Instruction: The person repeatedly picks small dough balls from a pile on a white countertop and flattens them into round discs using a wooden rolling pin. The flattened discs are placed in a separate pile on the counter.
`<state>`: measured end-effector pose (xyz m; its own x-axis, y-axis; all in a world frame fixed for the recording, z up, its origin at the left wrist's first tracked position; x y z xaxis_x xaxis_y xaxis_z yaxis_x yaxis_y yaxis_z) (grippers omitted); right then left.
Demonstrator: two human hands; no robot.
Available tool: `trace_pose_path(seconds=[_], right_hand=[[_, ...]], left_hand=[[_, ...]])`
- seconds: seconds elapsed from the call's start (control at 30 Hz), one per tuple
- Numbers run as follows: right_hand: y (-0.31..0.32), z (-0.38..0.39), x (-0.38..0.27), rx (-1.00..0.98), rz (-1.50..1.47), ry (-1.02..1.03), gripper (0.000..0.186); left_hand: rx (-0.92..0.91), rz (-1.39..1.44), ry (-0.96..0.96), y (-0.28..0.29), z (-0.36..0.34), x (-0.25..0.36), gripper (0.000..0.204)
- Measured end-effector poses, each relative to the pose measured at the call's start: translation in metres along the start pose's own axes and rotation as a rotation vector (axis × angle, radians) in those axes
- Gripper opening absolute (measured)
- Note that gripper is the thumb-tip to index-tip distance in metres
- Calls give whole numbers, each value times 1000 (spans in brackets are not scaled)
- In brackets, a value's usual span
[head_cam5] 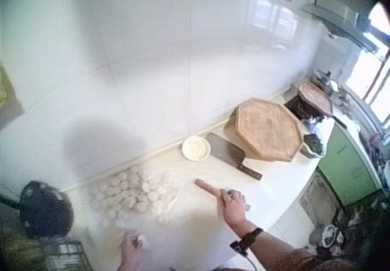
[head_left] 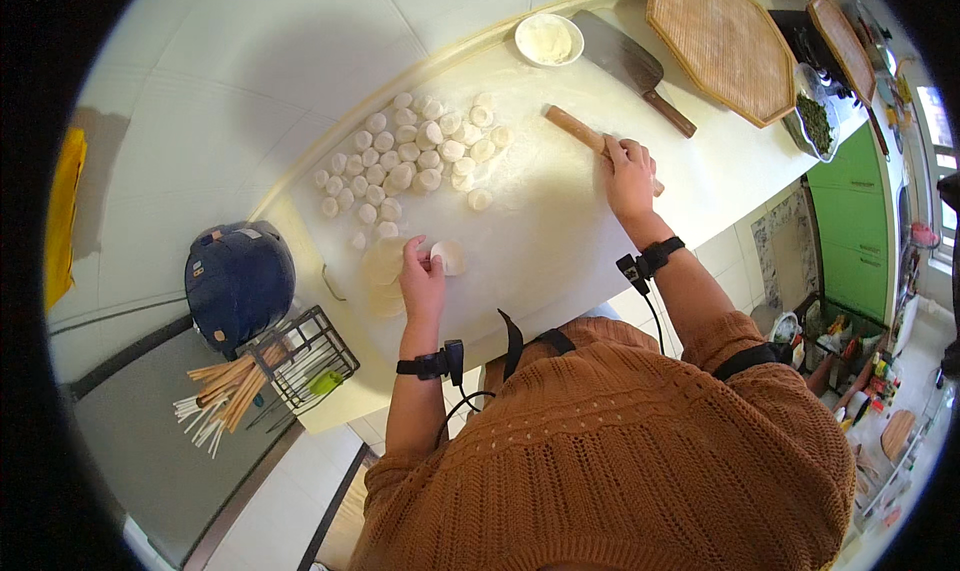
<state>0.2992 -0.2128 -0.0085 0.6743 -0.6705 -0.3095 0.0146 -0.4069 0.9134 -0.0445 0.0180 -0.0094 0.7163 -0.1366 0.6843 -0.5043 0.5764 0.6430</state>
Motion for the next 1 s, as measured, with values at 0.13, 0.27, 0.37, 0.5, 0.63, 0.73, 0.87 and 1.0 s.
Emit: trace_pose_path(seconds=[0.13, 0.27, 0.37, 0.5, 0.63, 0.73, 0.87, 1.0], right_hand=[[5, 1, -20, 97, -210, 217, 38], [-27, -19, -58, -239, -822, 289, 23], [-59, -51, -84, -376, -1035, 245, 37], [-82, -70, -99, -444, -1020, 346, 40], [-84, -65, -103, -399, -1029, 386, 36], [-80, -58, -114, -347, -1060, 570, 28], [-83, -52, -121, -530, -1023, 572, 29], [-74, -33, -104, -578, -1035, 549, 32]], left_hand=[[25, 141, -10, -11, 4, -8, 49], [75, 306, 6, -18, 13, -25, 47], [110, 316, -170, -22, 17, -32, 47], [238, 265, -217, -30, 20, -37, 44], [333, 272, -272, -38, 21, -38, 37], [351, 252, -290, -39, 21, -39, 35], [329, 209, -264, -38, 23, -40, 35], [323, 209, -218, -37, 23, -38, 32]])
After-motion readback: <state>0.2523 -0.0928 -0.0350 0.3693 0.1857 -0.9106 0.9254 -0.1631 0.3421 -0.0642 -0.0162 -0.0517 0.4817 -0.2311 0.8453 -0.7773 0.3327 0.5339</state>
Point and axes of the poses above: each hand's wrist, its own z-axis away from the middle knuckle, its own y-axis out of the back of the hand, x = y × z, the point moved 2 cm from there along -z, towards the middle knuckle, and after that the axes turned 4 degrees about y, right-handed, at the moved point
